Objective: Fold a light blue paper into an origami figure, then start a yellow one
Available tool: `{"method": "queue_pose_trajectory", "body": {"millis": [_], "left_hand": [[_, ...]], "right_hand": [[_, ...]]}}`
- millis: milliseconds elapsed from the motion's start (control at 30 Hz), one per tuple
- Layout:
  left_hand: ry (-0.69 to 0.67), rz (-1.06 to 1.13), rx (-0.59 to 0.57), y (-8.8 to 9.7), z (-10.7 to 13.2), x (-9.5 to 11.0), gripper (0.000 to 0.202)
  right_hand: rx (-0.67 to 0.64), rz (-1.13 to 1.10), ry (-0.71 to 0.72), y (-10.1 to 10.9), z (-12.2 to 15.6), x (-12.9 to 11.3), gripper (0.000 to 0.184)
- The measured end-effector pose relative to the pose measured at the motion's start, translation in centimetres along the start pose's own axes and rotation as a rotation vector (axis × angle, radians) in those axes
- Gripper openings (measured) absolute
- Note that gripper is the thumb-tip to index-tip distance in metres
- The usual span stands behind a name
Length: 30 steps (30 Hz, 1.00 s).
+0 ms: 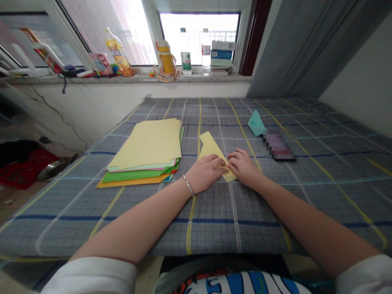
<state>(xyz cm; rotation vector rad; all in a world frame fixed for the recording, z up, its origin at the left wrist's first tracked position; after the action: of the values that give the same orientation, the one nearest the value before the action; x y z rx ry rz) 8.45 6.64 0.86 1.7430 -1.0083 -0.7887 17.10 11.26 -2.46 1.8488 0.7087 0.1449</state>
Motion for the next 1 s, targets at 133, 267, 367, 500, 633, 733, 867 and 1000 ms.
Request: {"method": "queue_pose_trajectory", "body": {"millis": [133, 267, 367, 500, 633, 733, 867, 1000], "left_hand": [[0.006, 0.058, -0.049, -1.1, 0.1, -0.3, 0.022], [0.052, 0.140, -0.031, -1.6, 0.3, -1.0, 0.023], [0.044, 0.184, -0.040, -1.7, 0.4, -1.2, 0.022], [-0.009, 0.187, -0.086, -1.5, 0.5, -0.8, 0.022], [-0.022, 0.172, -0.109, -1.2, 0.5, -0.7, 0.022], [0.013, 0.186, -0.117, -1.3, 0.5, -0.9, 0.022], [0.052, 0.215, -0.108, -1.4, 0.7, -1.4, 0.021], [0.064, 0.226, -0.110, -1.5, 0.7, -1.6, 0.018]], "right_hand": [[0.001, 0.077, -0.010, 0.3, 0.5, -0.7, 0.016], [0.021, 0.013, -0.041, 0.6, 0.6, 0.0, 0.010], [0.007, -0.088, 0.036, 0.8, 0.5, -0.1, 0.015], [-0.062, -0.165, 0.154, 0.9, 0.7, -1.0, 0.010], [-0.102, -0.163, 0.157, 1.0, 1.1, -1.0, 0.008], [-0.122, -0.152, 0.127, 0.8, 1.2, -0.6, 0.013], [-0.117, -0.165, 0.136, 1.2, 1.3, -0.7, 0.014], [-0.148, -0.221, 0.216, 2.2, 1.4, -2.2, 0.009]]}}
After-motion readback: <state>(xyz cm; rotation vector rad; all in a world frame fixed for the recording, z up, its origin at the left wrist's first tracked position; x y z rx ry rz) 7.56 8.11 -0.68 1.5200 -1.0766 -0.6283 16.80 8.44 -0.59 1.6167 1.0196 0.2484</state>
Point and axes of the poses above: each hand's wrist, its own z-axis away from the middle knuckle, its own y-axis out of the back of the hand, x = y × z, the point moved 10 cm from there along -z, towards the middle knuckle
